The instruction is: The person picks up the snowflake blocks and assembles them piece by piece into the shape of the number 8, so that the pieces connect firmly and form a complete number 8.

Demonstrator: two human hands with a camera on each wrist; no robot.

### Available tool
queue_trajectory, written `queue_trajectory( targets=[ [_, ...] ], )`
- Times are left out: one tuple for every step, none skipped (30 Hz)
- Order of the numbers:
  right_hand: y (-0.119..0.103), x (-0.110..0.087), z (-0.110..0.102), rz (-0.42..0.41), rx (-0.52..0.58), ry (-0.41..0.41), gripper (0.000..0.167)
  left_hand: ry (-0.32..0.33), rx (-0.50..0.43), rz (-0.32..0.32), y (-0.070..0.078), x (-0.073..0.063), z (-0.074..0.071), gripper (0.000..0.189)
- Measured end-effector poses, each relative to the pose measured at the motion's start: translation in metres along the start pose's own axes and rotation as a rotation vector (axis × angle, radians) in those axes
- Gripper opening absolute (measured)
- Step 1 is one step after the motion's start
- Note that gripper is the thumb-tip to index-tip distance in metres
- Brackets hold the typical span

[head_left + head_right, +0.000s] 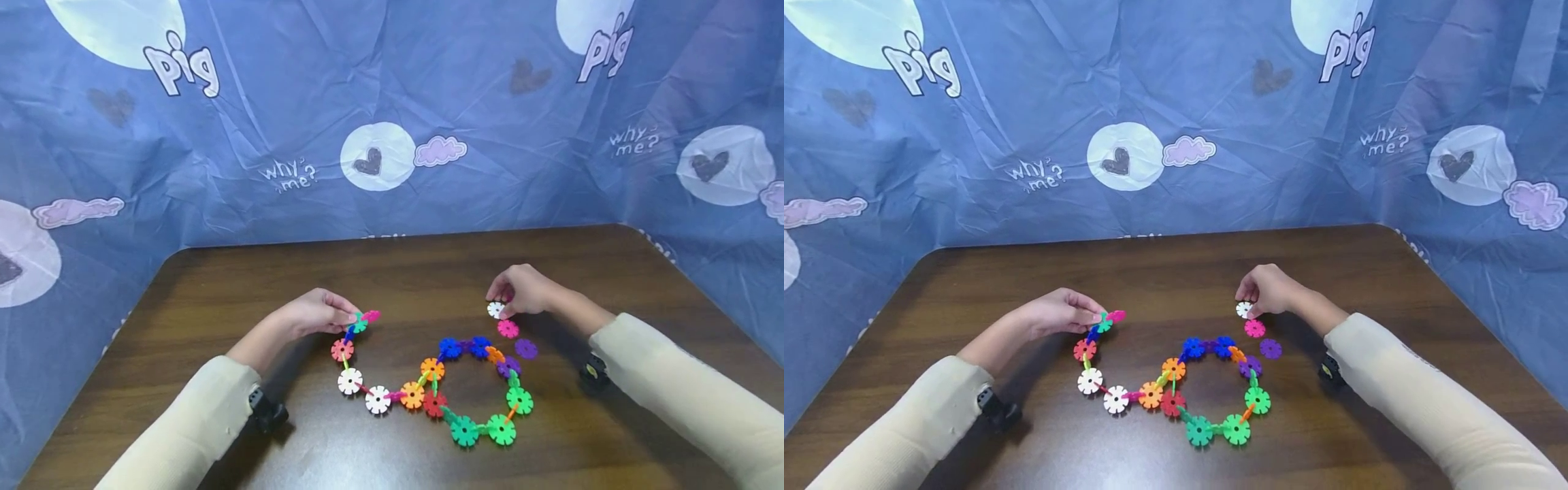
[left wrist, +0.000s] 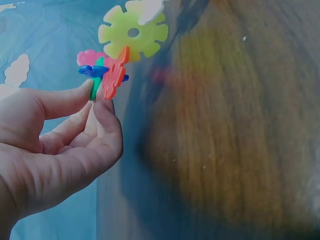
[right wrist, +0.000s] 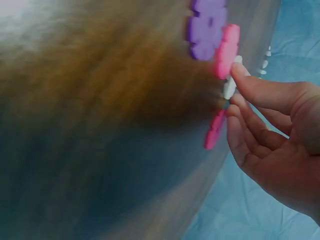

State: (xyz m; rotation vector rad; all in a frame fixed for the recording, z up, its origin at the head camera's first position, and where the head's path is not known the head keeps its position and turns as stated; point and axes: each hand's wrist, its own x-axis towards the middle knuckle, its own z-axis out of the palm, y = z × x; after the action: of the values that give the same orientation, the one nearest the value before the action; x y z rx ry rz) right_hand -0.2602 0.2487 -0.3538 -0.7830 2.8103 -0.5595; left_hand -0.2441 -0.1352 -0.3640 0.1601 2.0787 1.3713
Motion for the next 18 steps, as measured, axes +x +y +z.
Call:
queue_trajectory(
  targets=[
    [0.001,-0.001,0.001,0.002,-0.005,0.002,0.022,-0.001,-0.003,0.000,0.000,0.000,0.001,0.029],
    [0.002,-0.001,0.002,0.002,-0.008,0.004,0.022,-0.002,-0.002,-0.001,0.000,-0.001,0.001,0.029],
    [0.002,-0.001,0.004,0.009,-0.008,0.007,0.021,-0.003,-0.001,-0.002,0.000,-0.001,0.002,0.029],
    [0.003,-0.002,0.004,0.010,-0.010,0.013,0.021,0.000,-0.001,-0.004,0.000,-0.001,0.002,0.029],
    [0.003,-0.002,0.004,0.016,-0.009,0.021,0.020,0.003,-0.003,-0.005,0.000,-0.001,0.003,0.029],
    [0.003,-0.002,0.004,0.027,-0.004,0.031,0.020,0.011,-0.006,-0.008,0.000,-0.001,0.003,0.028],
    [0.002,-0.002,0.004,0.042,0.010,0.044,0.019,0.017,-0.007,-0.009,0.000,-0.002,0.003,0.028],
    [0.000,-0.001,0.004,0.063,0.037,0.054,0.018,0.022,-0.007,-0.007,-0.001,-0.002,0.004,0.028],
    [-0.002,-0.001,0.004,0.090,0.078,0.063,0.017,0.029,-0.010,-0.003,-0.001,-0.002,0.004,0.028],
    [-0.004,0.000,0.004,0.123,0.135,0.067,0.015,0.034,-0.010,0.005,-0.002,-0.002,0.005,0.028],
    [-0.007,0.001,0.004,0.161,0.211,0.069,0.014,0.041,-0.014,0.008,-0.002,-0.002,0.005,0.027],
    [-0.011,0.002,0.004,0.201,0.296,0.069,0.013,0.046,-0.017,0.010,-0.003,-0.002,0.006,0.027],
    [-0.014,0.003,0.004,0.236,0.385,0.064,0.014,0.053,-0.020,0.011,-0.003,-0.002,0.006,0.027],
    [-0.018,0.004,0.004,0.274,0.471,0.060,0.015,0.060,-0.025,0.010,-0.003,-0.002,0.007,0.026],
    [-0.023,0.006,0.004,0.300,0.548,0.056,0.018,0.067,-0.030,0.010,-0.003,-0.003,0.007,0.026],
    [-0.028,0.007,0.004,0.321,0.615,0.050,0.020,0.073,-0.033,0.011,-0.003,-0.003,0.007,0.027],
    [-0.032,0.009,0.005,0.335,0.669,0.044,0.022,0.081,-0.040,0.007,-0.003,-0.003,0.007,0.027],
    [-0.038,0.011,0.005,0.344,0.710,0.035,0.024,0.087,-0.044,0.009,-0.003,-0.004,0.007,0.028]
  ],
)
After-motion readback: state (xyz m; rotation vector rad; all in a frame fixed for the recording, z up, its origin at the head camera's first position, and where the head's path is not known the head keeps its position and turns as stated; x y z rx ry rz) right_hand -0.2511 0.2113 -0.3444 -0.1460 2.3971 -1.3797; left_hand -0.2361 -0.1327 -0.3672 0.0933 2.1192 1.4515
